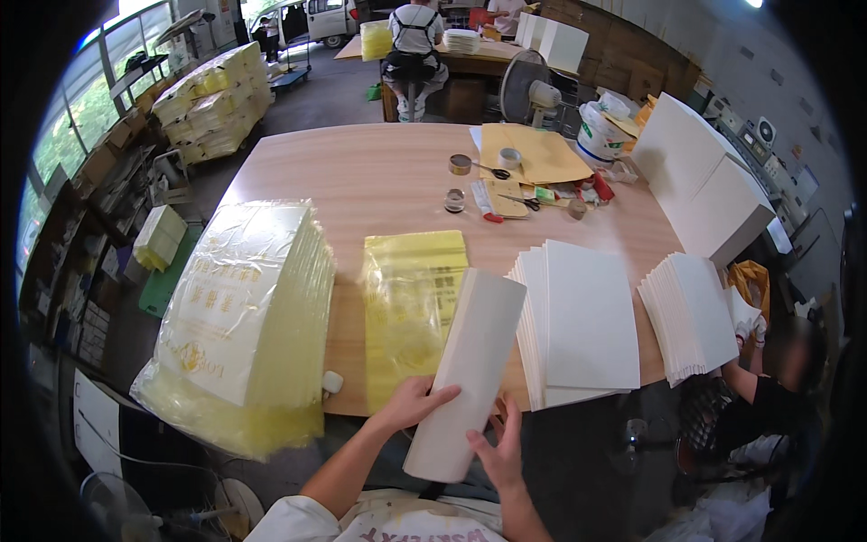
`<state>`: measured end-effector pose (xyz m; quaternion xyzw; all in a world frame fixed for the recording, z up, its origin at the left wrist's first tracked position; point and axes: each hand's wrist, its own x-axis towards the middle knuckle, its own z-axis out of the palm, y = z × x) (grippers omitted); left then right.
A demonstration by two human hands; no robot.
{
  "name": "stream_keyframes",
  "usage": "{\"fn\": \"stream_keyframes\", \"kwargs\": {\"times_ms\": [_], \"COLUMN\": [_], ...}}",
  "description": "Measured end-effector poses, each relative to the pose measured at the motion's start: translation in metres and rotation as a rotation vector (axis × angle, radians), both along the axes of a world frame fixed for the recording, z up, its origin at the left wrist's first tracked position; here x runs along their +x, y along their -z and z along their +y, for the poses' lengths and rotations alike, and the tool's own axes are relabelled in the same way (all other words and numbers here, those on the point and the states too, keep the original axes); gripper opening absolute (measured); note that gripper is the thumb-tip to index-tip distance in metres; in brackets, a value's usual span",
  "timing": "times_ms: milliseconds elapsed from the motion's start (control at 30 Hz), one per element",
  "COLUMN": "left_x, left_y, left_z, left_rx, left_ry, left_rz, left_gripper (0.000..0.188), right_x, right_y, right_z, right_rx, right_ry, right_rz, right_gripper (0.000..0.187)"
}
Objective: The person repeatedly picks up white rectangular sheets and inserts them into yellow plastic bags on a table. The person then places the filled bags into a stack. The task continues throughout the clip.
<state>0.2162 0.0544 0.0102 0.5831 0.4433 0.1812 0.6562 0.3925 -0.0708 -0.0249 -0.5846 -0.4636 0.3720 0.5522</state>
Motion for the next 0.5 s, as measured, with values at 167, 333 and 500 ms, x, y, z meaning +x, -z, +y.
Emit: {"fn": "stream_keyframes", "kwargs": {"times_ms": [167,333,500], "left_x": [-0.002,-0.072,-0.111], "left_y": [0.011,-0.014,-0.061], "left_z": [-0.001,0.048,0.044], "left_rx": [0.042,0.101,-0.056], "left_ry": [0.034,-0.455,-0.328], "left_rz": [-0.093,-0.439,-0.742], "left_gripper": [0.051,0.050,0.050], "right_x": [0.021,0.088,0.054], "right_y": [0.002,-0.008,-0.005], "right_z": [0.009,0.010,0.042], "right_rx": [-0.464,-0.578,-0.594], "right_ry": [-0.225,-0.586,-1.256], "right_rz": [0.899,0.548,0.271], "right_gripper": [0.064,0.064,0.069]}}
